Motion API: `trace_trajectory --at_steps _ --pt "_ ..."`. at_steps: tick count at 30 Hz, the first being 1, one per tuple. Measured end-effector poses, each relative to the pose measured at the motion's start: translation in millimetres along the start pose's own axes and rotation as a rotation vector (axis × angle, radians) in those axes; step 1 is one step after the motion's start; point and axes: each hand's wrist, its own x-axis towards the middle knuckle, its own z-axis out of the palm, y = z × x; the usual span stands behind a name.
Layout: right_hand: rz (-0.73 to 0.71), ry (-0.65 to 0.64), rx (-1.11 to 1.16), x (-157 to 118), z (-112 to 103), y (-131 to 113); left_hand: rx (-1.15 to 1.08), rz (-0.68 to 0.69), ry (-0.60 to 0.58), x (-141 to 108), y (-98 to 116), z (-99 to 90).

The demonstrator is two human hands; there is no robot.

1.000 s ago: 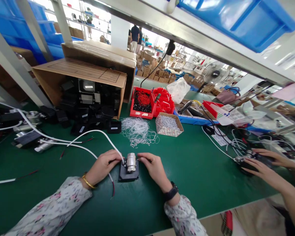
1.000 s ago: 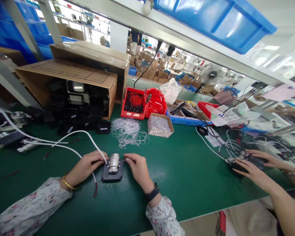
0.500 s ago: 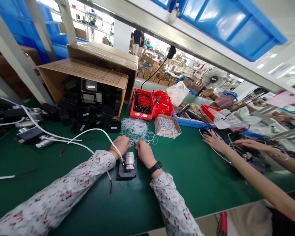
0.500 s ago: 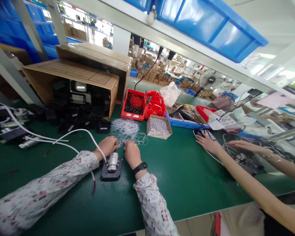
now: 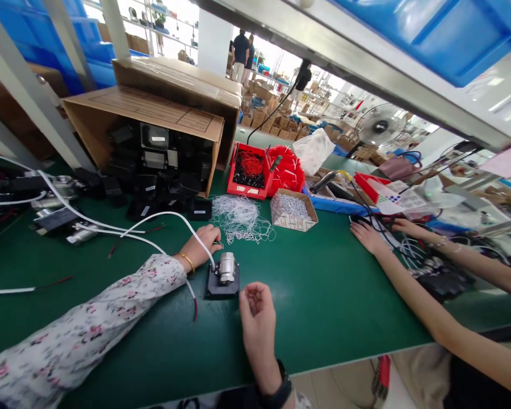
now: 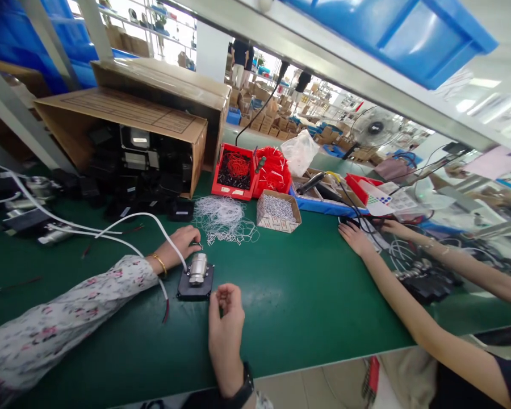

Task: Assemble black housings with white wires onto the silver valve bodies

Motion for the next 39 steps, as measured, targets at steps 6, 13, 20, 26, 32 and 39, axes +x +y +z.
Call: trace_trajectory --at_steps 6,13,20,26,32,39 --pt "-0.4 -0.076 -0.332 3.8 -1.1 -2.3 0.034 -0.002 -0.051 5.8 1.7 2.4" --pt "-0.436 -0.06 -0.354 -3.1 -4.5 7.8 -0.005 -0.046 0.009 -4.9 -2.7 -0.5" --pt "-0.291 -0.151 -0.318 2.6 -13.8 -1.9 -0.125 -0.094 0.018 -4.1 -5.2 3.1" --pt "-0.264 -0.433 -0.298 39.8 -7.3 -6.0 -0.408 -0.179 0.088 -28.4 -0.6 -16.4" --pt "-0.155 -0.441 -0.205 46.0 -10.7 0.7 -0.656 -0.231 0.193 -100.4 20.1 -35.8" --pt "-0.151 -0.438 -0.175 45.8 -9.5 -1.3 -0.628 0.046 0.258 -127.5 44.7 -20.8"
